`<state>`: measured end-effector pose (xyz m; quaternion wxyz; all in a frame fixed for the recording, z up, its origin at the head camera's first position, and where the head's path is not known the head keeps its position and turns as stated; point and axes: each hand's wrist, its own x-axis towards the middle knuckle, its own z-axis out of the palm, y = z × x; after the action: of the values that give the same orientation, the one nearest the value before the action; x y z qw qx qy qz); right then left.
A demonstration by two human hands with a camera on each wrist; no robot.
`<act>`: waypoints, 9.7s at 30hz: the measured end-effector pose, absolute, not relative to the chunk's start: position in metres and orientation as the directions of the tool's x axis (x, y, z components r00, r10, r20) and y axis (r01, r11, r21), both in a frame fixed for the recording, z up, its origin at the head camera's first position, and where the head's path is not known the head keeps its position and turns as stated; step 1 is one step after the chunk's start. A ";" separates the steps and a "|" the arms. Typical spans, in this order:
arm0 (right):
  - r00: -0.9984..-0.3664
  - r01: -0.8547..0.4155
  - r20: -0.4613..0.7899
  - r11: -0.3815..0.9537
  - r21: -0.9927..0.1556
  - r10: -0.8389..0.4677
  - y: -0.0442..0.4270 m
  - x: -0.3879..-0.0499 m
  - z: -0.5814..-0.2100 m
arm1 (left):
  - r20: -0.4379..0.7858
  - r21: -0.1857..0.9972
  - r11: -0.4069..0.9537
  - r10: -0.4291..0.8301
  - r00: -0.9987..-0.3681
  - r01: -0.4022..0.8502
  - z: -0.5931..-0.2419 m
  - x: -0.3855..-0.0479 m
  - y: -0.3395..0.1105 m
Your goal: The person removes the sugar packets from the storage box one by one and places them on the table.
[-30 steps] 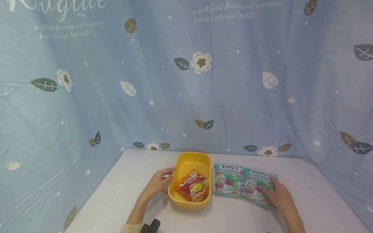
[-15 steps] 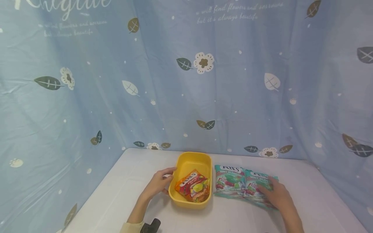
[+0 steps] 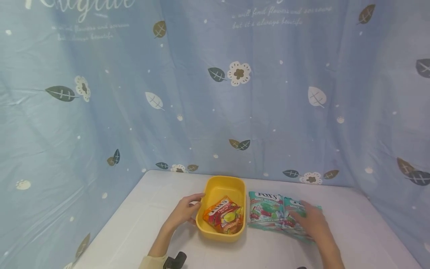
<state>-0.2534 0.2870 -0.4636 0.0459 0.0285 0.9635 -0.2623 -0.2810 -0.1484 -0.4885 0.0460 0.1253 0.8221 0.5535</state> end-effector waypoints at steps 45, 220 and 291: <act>-0.997 -0.074 0.028 0.832 -0.550 -0.071 0.181 -0.262 -0.442 | 0.061 0.923 0.352 0.259 -0.964 0.153 -0.493 -0.283 -0.150; -0.906 -0.152 -0.080 0.495 -0.856 -0.417 0.105 -0.286 -0.434 | 0.039 0.891 0.409 0.360 -0.932 0.195 -0.483 -0.277 -0.143; -0.969 0.012 -0.053 0.165 -0.986 -0.243 0.156 -0.254 -0.426 | 0.048 0.908 0.371 0.369 -0.928 0.194 -0.488 -0.279 -0.145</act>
<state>-0.2538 0.1559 -0.4260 0.0994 -0.0760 0.7568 -0.6416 -0.2790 -0.1448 -0.4875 0.0816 0.1708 0.8239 0.5342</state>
